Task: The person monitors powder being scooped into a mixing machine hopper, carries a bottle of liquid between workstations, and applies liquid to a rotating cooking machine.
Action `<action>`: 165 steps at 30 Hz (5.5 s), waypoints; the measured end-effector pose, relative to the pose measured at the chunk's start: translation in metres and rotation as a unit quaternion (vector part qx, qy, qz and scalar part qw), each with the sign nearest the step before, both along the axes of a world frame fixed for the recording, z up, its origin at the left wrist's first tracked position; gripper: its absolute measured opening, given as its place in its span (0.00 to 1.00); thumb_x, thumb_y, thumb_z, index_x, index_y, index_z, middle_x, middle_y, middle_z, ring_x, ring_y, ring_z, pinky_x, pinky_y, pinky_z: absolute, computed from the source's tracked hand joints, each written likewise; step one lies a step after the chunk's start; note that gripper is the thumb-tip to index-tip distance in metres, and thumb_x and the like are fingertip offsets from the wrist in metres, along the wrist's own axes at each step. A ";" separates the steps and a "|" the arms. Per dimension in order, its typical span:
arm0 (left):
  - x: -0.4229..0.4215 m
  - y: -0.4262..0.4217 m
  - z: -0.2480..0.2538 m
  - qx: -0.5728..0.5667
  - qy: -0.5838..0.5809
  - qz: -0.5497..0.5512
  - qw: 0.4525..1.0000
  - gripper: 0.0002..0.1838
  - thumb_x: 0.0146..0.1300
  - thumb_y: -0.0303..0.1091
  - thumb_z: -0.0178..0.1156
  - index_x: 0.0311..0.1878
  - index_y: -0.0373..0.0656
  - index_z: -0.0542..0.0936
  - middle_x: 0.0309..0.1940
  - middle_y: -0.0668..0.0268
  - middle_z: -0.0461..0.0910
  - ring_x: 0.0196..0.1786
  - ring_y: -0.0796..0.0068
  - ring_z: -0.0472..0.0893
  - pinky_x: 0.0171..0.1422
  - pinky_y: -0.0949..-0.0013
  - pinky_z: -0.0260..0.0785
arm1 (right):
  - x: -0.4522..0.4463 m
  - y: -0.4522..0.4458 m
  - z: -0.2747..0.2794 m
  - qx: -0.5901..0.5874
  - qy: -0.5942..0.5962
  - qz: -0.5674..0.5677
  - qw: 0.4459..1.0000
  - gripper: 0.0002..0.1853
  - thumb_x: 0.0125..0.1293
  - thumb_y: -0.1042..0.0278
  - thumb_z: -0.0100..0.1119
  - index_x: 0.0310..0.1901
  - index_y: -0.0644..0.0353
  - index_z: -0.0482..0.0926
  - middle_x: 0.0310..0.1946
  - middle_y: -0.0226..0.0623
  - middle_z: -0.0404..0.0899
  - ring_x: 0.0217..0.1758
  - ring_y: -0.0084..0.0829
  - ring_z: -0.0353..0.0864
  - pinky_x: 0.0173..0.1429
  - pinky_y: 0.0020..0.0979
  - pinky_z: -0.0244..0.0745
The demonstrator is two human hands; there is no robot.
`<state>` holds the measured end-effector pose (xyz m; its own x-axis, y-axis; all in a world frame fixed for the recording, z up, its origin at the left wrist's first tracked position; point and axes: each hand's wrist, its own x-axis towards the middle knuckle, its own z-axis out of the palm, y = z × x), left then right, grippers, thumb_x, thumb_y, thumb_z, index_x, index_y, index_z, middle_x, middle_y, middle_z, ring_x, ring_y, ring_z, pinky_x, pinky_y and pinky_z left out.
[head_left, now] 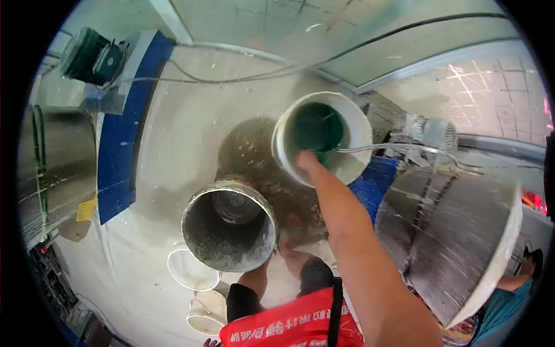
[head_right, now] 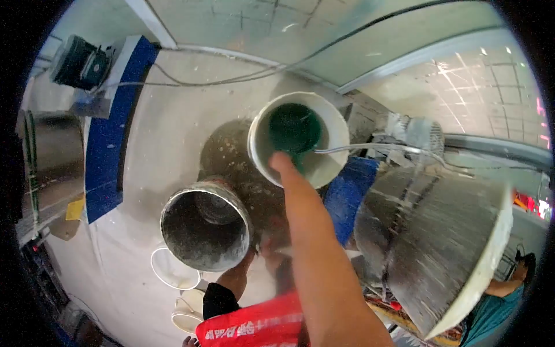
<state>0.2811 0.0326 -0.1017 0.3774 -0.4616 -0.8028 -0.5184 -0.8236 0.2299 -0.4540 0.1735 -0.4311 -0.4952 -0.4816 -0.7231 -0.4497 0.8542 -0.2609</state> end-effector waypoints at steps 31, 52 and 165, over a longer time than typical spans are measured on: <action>-0.001 -0.027 -0.074 -0.011 0.048 -0.091 0.995 0.24 0.49 0.25 0.55 0.52 0.35 0.64 0.31 0.56 0.72 0.31 0.65 0.73 0.35 0.65 0.70 | 0.005 0.036 -0.062 0.095 -0.060 -0.059 0.992 0.22 0.53 0.55 0.47 0.49 0.57 0.69 0.52 0.43 0.65 0.54 0.38 0.64 0.56 0.35 0.59; -0.071 -0.051 -0.009 0.006 0.138 -0.058 0.989 0.22 0.52 0.28 0.50 0.52 0.39 0.63 0.43 0.53 0.68 0.40 0.60 0.72 0.39 0.63 0.69 | 0.027 0.004 0.120 -0.148 0.167 -0.113 0.968 0.12 0.51 0.67 0.42 0.26 0.62 0.76 0.32 0.48 0.75 0.34 0.44 0.75 0.38 0.40 0.70; -0.336 -0.078 0.078 0.037 0.305 -0.593 0.744 0.11 0.46 0.22 0.43 0.35 0.38 0.68 0.16 0.63 0.66 0.12 0.74 0.68 0.10 0.73 0.58 | 0.713 0.285 0.479 0.014 0.327 -0.842 0.429 0.15 0.47 0.65 0.52 0.39 0.57 0.76 0.37 0.40 0.76 0.42 0.38 0.74 0.47 0.32 0.68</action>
